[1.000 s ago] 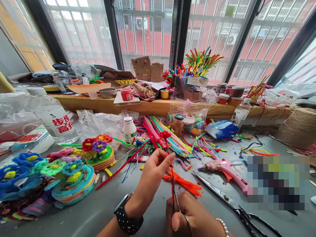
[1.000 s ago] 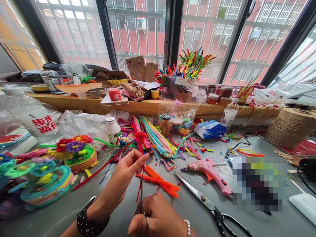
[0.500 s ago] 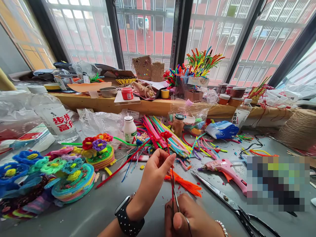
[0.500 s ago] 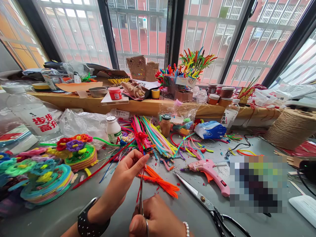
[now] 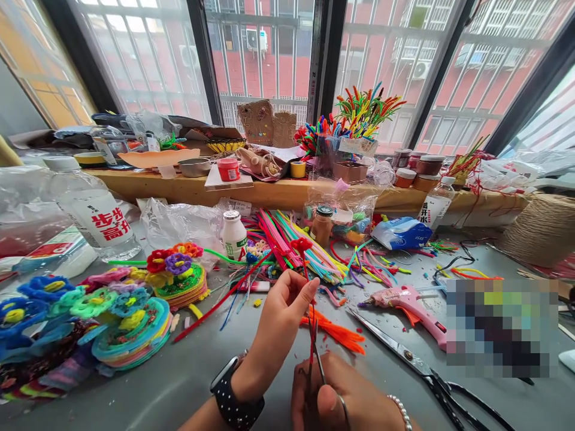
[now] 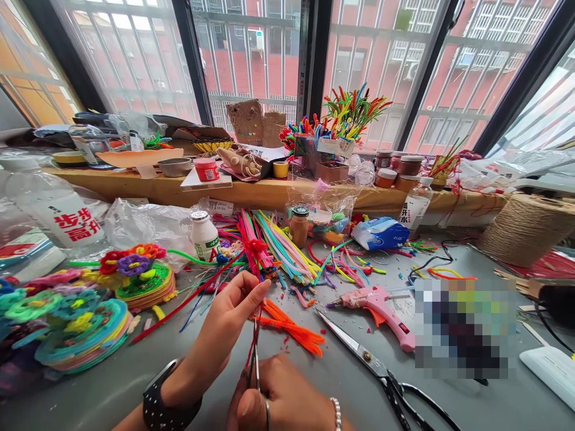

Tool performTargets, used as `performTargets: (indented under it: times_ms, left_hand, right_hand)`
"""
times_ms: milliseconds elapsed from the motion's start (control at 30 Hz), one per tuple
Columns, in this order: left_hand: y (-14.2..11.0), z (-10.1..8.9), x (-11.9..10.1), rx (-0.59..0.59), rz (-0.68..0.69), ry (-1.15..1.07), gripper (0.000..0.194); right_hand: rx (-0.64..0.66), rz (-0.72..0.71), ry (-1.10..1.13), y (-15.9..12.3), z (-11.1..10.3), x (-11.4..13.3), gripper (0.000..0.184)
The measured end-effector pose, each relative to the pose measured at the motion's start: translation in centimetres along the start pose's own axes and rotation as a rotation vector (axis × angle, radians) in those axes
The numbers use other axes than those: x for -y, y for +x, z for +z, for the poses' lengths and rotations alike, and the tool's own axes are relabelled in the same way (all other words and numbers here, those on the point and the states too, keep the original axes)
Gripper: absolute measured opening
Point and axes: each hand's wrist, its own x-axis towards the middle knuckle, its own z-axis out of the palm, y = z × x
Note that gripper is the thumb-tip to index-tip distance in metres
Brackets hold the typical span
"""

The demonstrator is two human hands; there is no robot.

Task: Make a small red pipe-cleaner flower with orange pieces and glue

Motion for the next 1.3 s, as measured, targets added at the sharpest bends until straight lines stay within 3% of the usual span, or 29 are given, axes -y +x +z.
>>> performTargets:
  times_ms: [300,467,633,1000,1300]
  left_hand:
    - [0.1,-0.2,0.4,-0.039,0.060,0.021,0.022]
    - [0.1,-0.2,0.5,-0.057,0.052,0.017,0.022]
    - [0.1,-0.2,0.5,-0.044,0.070,0.022,0.023]
    - [-0.2,-0.2,0.6,-0.089,0.158,0.125,0.022]
    - [-0.1,-0.2,0.6,-0.135,0.185,0.107,0.022]
  right_hand:
    - [-0.039,0.076,-0.015,0.2,0.6,-2.1,0.077]
    - [-0.056,0.087,0.010,0.3,0.7,-1.6,0.078]
    - [-0.025,-0.011,0.021,0.1,0.6,-0.9,0.081]
    - [0.028,0.011,0.063,-0.3,0.7,-2.7,0.080]
    - [0.011,0.041,0.184,0.0,0.7,-2.7,0.072]
